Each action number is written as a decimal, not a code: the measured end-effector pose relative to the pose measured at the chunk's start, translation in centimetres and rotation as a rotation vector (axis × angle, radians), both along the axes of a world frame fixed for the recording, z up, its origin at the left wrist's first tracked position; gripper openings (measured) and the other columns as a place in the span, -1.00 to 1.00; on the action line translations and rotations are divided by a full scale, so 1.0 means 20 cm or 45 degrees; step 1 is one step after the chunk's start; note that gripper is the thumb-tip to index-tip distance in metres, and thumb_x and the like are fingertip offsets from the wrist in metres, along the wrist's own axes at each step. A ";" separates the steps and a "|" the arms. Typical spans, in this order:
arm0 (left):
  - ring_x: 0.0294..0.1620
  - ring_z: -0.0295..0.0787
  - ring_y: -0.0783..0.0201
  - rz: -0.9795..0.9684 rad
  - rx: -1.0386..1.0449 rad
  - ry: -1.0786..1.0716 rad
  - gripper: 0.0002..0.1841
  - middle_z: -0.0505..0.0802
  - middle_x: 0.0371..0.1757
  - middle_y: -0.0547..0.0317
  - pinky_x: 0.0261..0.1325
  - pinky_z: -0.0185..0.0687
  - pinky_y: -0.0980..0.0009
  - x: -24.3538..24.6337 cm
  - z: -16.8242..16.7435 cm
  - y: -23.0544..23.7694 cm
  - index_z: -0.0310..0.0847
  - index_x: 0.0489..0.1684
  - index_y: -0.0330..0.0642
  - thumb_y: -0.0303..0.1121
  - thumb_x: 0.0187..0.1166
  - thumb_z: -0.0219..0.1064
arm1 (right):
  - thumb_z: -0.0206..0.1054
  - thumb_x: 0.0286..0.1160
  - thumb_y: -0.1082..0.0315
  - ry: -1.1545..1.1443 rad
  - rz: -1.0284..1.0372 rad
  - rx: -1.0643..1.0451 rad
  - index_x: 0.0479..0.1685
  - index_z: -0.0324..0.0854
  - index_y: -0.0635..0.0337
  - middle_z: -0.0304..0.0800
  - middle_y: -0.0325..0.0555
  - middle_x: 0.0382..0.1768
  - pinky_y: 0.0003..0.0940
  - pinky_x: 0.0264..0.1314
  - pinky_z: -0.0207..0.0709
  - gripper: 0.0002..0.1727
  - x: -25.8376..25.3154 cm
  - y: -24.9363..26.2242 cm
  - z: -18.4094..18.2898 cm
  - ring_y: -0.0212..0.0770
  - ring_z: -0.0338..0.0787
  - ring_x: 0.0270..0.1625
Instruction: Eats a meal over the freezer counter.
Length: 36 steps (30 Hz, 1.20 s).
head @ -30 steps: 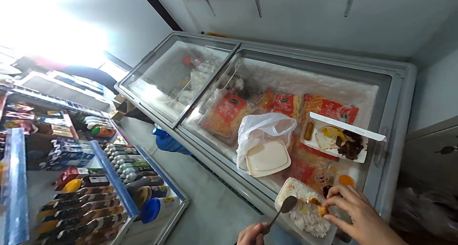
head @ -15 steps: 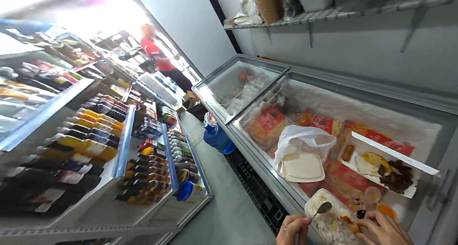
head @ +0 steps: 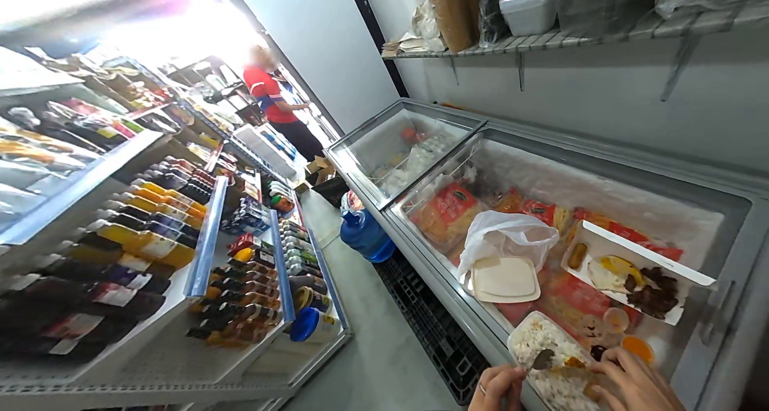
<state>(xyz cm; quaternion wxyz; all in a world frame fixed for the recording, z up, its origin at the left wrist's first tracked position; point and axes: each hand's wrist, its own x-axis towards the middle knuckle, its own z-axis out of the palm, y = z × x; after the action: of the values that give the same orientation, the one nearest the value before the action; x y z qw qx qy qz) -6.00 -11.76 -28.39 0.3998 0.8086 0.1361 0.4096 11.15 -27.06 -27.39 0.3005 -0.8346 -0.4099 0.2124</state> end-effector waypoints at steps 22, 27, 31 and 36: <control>0.21 0.76 0.59 -0.272 -0.128 -0.160 -0.71 0.81 0.18 0.59 0.30 0.67 0.58 0.03 -0.19 0.06 0.62 0.33 0.32 -0.29 0.83 0.11 | 0.49 0.42 0.53 -0.020 -0.158 -0.054 0.03 0.79 0.42 0.74 0.37 0.12 0.09 0.22 0.70 -0.76 -0.02 -0.04 -0.01 0.32 0.80 0.16; 0.04 0.82 0.59 -0.261 -0.298 -0.111 -0.75 0.86 0.07 0.58 0.14 0.73 0.61 0.05 -0.22 0.09 0.63 0.28 0.33 -0.20 0.85 0.07 | 0.35 0.58 0.54 0.196 -0.117 -0.214 0.19 0.70 0.48 0.65 0.37 0.29 -0.06 0.35 0.65 -0.73 -0.01 -0.02 0.03 0.22 0.78 0.25; -0.08 0.86 0.59 -0.129 -0.425 -0.014 -0.82 0.90 -0.06 0.50 -0.05 0.77 0.63 0.06 -0.20 0.09 0.61 0.14 0.10 -0.29 0.84 0.08 | 0.35 0.57 0.56 0.218 -0.121 -0.185 0.19 0.70 0.50 0.64 0.38 0.28 -0.11 0.38 0.63 -0.72 -0.02 -0.01 0.04 0.22 0.77 0.25; -0.23 0.85 0.57 -0.023 -0.501 0.120 -0.79 0.90 -0.21 0.26 -0.13 0.79 0.58 0.08 -0.14 0.06 0.53 0.13 -0.46 -0.53 0.73 0.07 | 0.38 0.52 0.59 0.204 -0.149 -0.113 0.16 0.72 0.53 0.66 0.42 0.25 -0.05 0.39 0.62 -0.72 -0.03 -0.01 0.01 0.27 0.76 0.23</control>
<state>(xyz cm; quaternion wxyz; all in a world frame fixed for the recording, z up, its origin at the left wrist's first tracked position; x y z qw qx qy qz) -4.49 -10.54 -31.17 0.5469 0.7344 0.2249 0.3331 10.60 -27.30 -27.15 0.3070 -0.8499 -0.3255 0.2785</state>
